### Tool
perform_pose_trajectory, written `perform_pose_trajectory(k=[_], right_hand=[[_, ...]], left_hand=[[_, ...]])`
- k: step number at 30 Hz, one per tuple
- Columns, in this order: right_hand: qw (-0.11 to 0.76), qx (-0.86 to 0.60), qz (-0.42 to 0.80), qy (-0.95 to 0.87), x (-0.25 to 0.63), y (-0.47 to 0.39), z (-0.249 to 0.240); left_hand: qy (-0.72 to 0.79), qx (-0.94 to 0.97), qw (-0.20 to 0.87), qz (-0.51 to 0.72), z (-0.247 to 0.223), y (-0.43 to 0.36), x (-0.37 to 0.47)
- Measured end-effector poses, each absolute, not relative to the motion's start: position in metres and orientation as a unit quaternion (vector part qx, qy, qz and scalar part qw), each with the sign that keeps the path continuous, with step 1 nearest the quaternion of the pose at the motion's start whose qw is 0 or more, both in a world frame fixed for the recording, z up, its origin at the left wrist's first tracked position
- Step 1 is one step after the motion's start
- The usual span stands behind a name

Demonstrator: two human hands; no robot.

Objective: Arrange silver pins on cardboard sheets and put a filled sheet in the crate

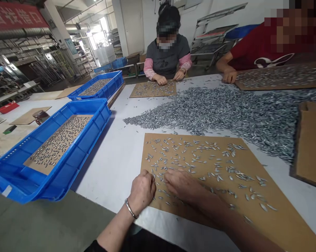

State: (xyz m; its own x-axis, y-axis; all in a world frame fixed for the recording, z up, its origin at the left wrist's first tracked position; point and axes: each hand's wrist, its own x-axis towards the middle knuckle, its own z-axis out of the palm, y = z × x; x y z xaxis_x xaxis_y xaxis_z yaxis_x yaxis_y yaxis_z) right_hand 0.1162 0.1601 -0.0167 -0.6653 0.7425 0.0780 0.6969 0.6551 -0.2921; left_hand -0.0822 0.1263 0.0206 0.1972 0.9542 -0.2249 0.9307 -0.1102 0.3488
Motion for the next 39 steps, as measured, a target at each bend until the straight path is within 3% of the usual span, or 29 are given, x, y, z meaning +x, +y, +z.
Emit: perform_pose_trajectory(k=[6,13,31,39], right_hand=[[0.120,-0.369,0.080,-0.918,0.117,0.154,-0.035],[0.055,-0.392,0.169,-0.902,0.120,0.162,-0.011],[0.017,-0.426,0.149,-0.892,0.114,0.171,0.006],[0.020,-0.458,0.147,-0.877,0.119,0.176,0.005]], left_hand=[[0.644,0.732,0.217,0.053,0.018,0.123,-0.086],[0.640,0.719,0.237,0.135,0.022,0.132,-0.092],[0.670,0.721,0.179,0.018,0.025,0.148,-0.079],[0.652,0.717,0.212,0.123,0.033,0.145,-0.091]])
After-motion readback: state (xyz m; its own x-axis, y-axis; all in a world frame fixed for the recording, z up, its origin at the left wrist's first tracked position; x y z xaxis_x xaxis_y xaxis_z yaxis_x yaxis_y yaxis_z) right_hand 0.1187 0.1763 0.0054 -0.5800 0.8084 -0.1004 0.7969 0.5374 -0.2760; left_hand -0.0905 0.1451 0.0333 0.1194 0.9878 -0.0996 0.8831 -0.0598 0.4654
